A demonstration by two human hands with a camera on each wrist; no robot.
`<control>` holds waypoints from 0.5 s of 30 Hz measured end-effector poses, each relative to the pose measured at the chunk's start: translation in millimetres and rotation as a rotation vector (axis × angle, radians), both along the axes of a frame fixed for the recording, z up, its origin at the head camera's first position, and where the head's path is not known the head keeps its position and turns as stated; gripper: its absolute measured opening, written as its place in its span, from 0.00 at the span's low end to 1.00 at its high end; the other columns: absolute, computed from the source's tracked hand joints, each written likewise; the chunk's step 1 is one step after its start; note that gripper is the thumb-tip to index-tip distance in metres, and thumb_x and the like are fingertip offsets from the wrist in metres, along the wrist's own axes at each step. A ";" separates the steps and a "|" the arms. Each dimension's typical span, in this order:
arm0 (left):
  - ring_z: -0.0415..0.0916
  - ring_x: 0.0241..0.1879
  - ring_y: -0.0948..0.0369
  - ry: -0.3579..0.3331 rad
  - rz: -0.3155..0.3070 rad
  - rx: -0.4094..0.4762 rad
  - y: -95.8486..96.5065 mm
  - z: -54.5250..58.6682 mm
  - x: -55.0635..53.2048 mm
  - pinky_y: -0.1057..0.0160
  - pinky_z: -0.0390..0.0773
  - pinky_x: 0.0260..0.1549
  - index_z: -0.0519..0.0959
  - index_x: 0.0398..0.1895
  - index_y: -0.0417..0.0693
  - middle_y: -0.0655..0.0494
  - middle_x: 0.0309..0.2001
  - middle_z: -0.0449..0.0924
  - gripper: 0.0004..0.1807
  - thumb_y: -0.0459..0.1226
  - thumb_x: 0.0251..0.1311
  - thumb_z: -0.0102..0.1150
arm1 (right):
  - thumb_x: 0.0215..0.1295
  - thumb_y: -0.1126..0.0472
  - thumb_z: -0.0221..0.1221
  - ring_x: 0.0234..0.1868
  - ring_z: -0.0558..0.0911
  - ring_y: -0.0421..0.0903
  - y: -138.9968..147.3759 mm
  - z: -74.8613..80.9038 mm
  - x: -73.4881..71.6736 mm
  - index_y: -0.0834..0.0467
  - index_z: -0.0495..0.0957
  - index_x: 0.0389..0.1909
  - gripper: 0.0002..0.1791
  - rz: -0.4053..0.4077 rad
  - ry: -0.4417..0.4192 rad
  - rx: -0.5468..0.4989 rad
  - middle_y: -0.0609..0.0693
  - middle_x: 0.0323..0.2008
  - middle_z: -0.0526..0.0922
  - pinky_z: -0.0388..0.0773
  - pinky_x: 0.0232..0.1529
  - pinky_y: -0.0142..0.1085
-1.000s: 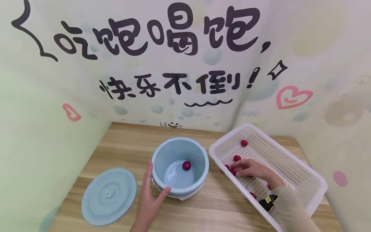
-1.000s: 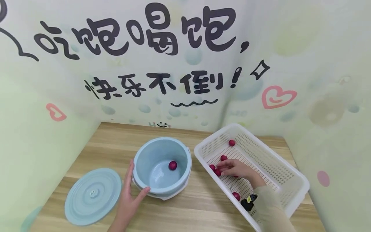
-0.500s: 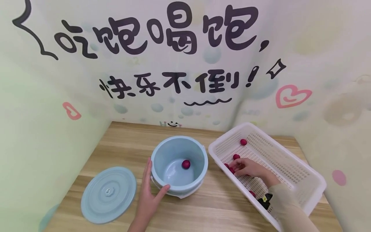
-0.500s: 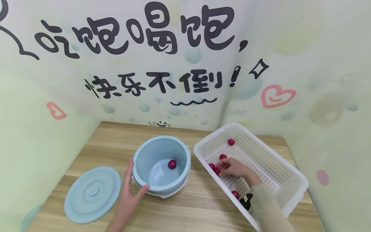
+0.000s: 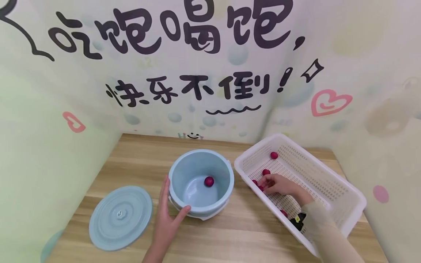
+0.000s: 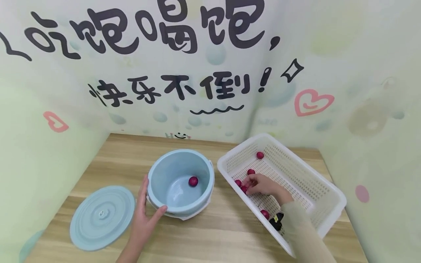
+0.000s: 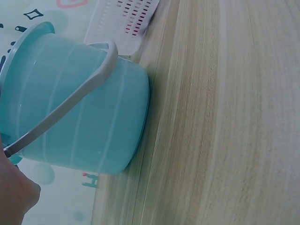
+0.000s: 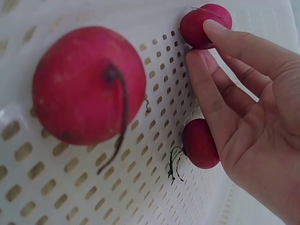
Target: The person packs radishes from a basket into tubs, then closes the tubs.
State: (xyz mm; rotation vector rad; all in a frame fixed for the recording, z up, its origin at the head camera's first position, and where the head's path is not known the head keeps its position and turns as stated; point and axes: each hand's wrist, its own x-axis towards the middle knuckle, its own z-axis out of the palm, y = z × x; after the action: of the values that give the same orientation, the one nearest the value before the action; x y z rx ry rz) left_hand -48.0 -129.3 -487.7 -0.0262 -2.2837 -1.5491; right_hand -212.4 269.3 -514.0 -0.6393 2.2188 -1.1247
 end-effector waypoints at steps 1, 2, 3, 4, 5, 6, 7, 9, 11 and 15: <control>0.43 0.79 0.68 0.006 -0.001 0.001 -0.7 0.1 -0.6 0.81 0.46 0.72 0.49 0.80 0.58 0.58 0.81 0.46 0.56 0.33 0.52 0.73 | 0.62 0.67 0.64 0.36 0.77 0.38 -1.1 0.9 -0.7 0.68 0.78 0.47 0.14 0.001 -0.002 -0.006 0.60 0.38 0.83 0.77 0.37 0.26; 0.43 0.79 0.67 0.011 -0.001 0.002 -1.4 0.2 -1.2 0.81 0.46 0.72 0.49 0.80 0.58 0.59 0.81 0.46 0.56 0.33 0.52 0.73 | 0.62 0.67 0.64 0.36 0.78 0.38 -2.2 1.6 -1.4 0.68 0.78 0.47 0.14 0.001 -0.003 -0.008 0.61 0.39 0.83 0.77 0.37 0.26; 0.43 0.79 0.67 0.014 -0.001 0.005 -2.0 0.3 -1.5 0.81 0.46 0.72 0.49 0.80 0.58 0.60 0.81 0.45 0.56 0.33 0.51 0.73 | 0.62 0.67 0.64 0.36 0.77 0.38 -3.1 2.1 -1.8 0.68 0.78 0.47 0.14 -0.002 -0.003 0.000 0.61 0.39 0.83 0.77 0.37 0.26; 0.43 0.79 0.67 0.018 -0.002 0.006 -2.5 0.2 -1.8 0.81 0.46 0.72 0.49 0.80 0.57 0.61 0.81 0.45 0.56 0.33 0.51 0.74 | 0.62 0.67 0.64 0.36 0.77 0.38 -3.6 2.5 -2.1 0.67 0.79 0.47 0.14 -0.004 -0.003 0.008 0.60 0.39 0.83 0.77 0.37 0.26; 0.43 0.79 0.67 0.021 -0.005 0.009 -2.7 0.2 -1.9 0.80 0.46 0.73 0.50 0.80 0.57 0.61 0.81 0.45 0.56 0.33 0.51 0.74 | 0.62 0.66 0.64 0.36 0.77 0.37 -3.9 2.7 -2.3 0.67 0.79 0.47 0.14 -0.003 -0.003 0.014 0.60 0.39 0.83 0.77 0.37 0.26; 0.43 0.79 0.66 0.024 -0.009 0.010 -2.8 0.1 -2.0 0.80 0.46 0.73 0.50 0.80 0.57 0.61 0.81 0.45 0.57 0.33 0.51 0.74 | 0.63 0.66 0.64 0.36 0.77 0.37 -3.9 2.7 -2.5 0.67 0.79 0.47 0.14 -0.004 -0.001 0.022 0.59 0.39 0.83 0.77 0.37 0.26; 0.43 0.80 0.66 0.026 -0.011 0.010 -2.8 0.0 -2.1 0.80 0.46 0.73 0.50 0.80 0.56 0.60 0.81 0.45 0.57 0.32 0.50 0.74 | 0.63 0.66 0.64 0.36 0.77 0.37 -3.8 2.6 -2.8 0.67 0.79 0.47 0.13 -0.003 0.005 0.027 0.59 0.39 0.83 0.77 0.37 0.26; 0.43 0.80 0.65 0.029 -0.014 0.009 -2.4 0.0 -2.3 0.80 0.46 0.73 0.50 0.80 0.56 0.60 0.81 0.45 0.56 0.32 0.50 0.74 | 0.63 0.66 0.64 0.35 0.77 0.37 -2.7 2.0 -3.6 0.66 0.79 0.47 0.13 -0.002 0.012 0.035 0.57 0.38 0.83 0.77 0.36 0.26; 0.43 0.80 0.65 0.028 -0.012 0.005 -2.0 0.3 -2.6 0.80 0.46 0.73 0.50 0.80 0.56 0.60 0.81 0.45 0.56 0.33 0.51 0.74 | 0.63 0.65 0.64 0.34 0.76 0.37 -1.4 1.6 -4.2 0.66 0.79 0.47 0.13 -0.003 0.025 0.042 0.56 0.36 0.82 0.76 0.35 0.26; 0.43 0.80 0.64 0.026 -0.010 -0.003 -2.0 0.0 -2.8 0.80 0.45 0.73 0.49 0.80 0.55 0.57 0.81 0.46 0.56 0.33 0.51 0.73 | 0.62 0.63 0.66 0.32 0.75 0.35 0.6 -0.2 -5.0 0.65 0.80 0.47 0.14 -0.020 0.037 0.049 0.52 0.35 0.81 0.76 0.33 0.26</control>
State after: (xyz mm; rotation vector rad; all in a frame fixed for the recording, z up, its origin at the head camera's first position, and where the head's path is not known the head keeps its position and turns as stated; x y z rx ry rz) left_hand -50.8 -131.4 -487.7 -0.0588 -2.2686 -1.5418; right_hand -217.4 270.0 -514.3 -0.6235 2.2817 -1.0737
